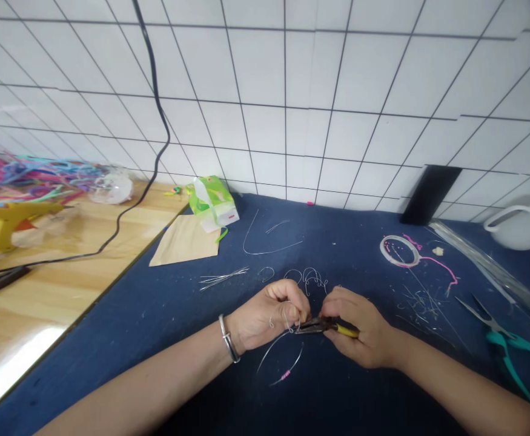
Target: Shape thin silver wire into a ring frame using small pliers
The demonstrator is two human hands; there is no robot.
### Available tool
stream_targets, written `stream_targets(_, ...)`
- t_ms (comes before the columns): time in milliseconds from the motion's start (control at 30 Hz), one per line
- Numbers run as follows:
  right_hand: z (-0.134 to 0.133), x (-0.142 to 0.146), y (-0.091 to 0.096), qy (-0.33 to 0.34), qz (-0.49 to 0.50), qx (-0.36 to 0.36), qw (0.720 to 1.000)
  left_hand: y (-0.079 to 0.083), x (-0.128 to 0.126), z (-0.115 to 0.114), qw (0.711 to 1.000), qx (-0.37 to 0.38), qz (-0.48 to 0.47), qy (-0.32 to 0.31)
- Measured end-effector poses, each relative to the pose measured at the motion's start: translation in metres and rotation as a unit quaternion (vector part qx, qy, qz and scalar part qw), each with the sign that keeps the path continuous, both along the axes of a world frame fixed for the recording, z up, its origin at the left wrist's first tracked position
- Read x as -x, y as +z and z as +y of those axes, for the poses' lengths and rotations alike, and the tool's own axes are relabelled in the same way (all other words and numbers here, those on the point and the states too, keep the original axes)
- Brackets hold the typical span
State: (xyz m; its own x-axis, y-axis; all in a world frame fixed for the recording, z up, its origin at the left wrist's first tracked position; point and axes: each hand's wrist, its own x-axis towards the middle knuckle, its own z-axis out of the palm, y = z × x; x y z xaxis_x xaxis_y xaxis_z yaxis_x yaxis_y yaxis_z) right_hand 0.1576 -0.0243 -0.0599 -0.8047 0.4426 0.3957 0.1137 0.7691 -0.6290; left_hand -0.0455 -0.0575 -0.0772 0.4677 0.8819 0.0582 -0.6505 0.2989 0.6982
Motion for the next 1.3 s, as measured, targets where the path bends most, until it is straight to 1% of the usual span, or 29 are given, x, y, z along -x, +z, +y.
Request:
stream_targets(167,-0.002,0.002,0.000,-0.004,-0.004,0.013,1.000,0.001,-0.001,0.000,1.000,0.004,0.004,0.003)
stream_targets(300,-0.002,0.002,0.000,-0.006,-0.005,0.006,1.000,0.000,-0.001,0.000,1.000,0.005,0.011,0.006)
stream_targets(500,-0.003,0.003,-0.004,0.002,-0.010,-0.004,1.000,0.000,-0.002,0.000,1.000,0.006,-0.004,-0.008)
stream_targets(733,-0.003,0.002,-0.006,0.002,-0.020,0.006,1.000,0.001,-0.003,0.000,1.000,0.004,-0.016,-0.008)
stream_targets(900,-0.003,0.003,-0.005,0.003,-0.025,0.010,1.000,0.000,-0.002,0.000,1.000,0.000,-0.001,-0.003)
stream_targets(1000,-0.001,0.003,-0.002,0.000,-0.031,0.013,0.999,0.000,0.002,0.002,0.999,-0.019,0.032,0.006)
stream_targets(1100,0.002,0.002,0.000,-0.020,-0.055,0.022,0.998,0.001,0.010,0.007,0.994,-0.047,0.090,0.039)
stream_targets(1200,0.006,0.001,0.000,-0.060,-0.076,0.028,0.995,0.003,0.019,0.011,0.980,-0.075,0.162,0.089)
stream_targets(1300,0.008,0.001,-0.003,-0.110,-0.100,0.031,0.988,0.006,0.025,0.015,0.960,-0.106,0.229,0.120)
